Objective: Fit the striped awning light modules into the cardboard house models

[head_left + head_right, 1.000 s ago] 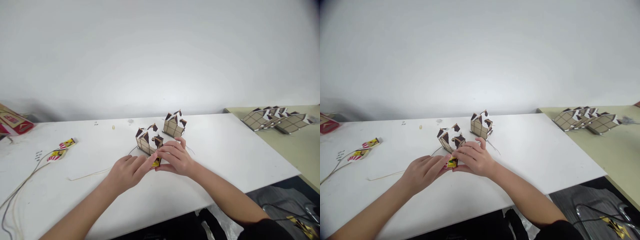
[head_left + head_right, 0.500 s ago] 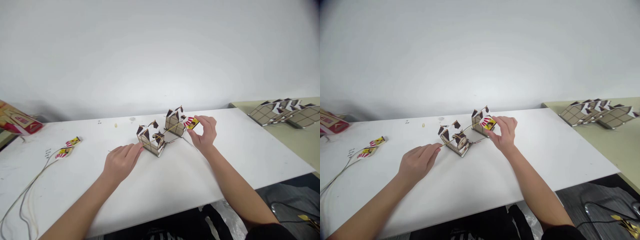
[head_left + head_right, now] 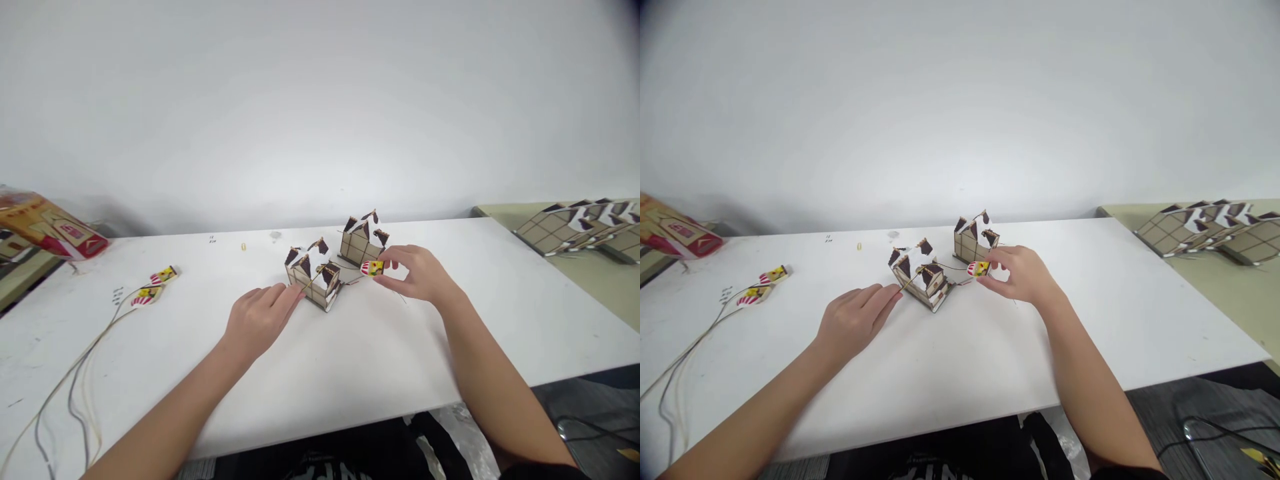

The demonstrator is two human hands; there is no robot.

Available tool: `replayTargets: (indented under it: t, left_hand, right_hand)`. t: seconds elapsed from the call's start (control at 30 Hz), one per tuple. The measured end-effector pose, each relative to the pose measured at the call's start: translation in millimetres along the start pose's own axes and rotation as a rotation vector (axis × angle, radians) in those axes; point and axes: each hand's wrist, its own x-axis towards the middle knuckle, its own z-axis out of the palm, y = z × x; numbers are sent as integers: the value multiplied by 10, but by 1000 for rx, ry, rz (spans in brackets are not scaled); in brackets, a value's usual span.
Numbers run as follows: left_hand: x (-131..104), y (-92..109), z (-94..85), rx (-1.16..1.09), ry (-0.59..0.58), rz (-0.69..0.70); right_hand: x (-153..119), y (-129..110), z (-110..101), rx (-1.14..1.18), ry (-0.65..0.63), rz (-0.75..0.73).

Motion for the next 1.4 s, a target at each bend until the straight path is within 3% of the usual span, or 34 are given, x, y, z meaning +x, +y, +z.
replayTargets:
  t: [0.1, 0.17, 0.37, 0.5, 0.7, 0.9, 1.13, 1.4]
  left_hand:
    - [4, 8, -1, -6, -1, 15]
    - [7, 16, 0, -13, 3, 22]
    - [15, 46, 3, -35, -14, 22]
    - [8, 55, 0, -29, -3, -3]
    - [-17, 63, 23, 13, 19, -96]
    - [-48, 84, 68, 97, 120, -183]
    - [22, 175, -19, 71, 299, -106]
    - [47, 260, -119, 17, 321, -16]
  right_hand:
    - [24, -67, 4, -16, -258, 143]
    - [38, -101, 18, -30, -353, 185]
    - [35, -136, 49, -1, -418, 228]
    - [43, -147, 15, 228, -465, 260]
    - [58, -174, -39, 656, -436, 197]
    - [55, -264, 26, 858, -387, 116]
    - [30, -350, 100, 837, -333, 61]
    - [38, -485, 127, 684, -332, 16]
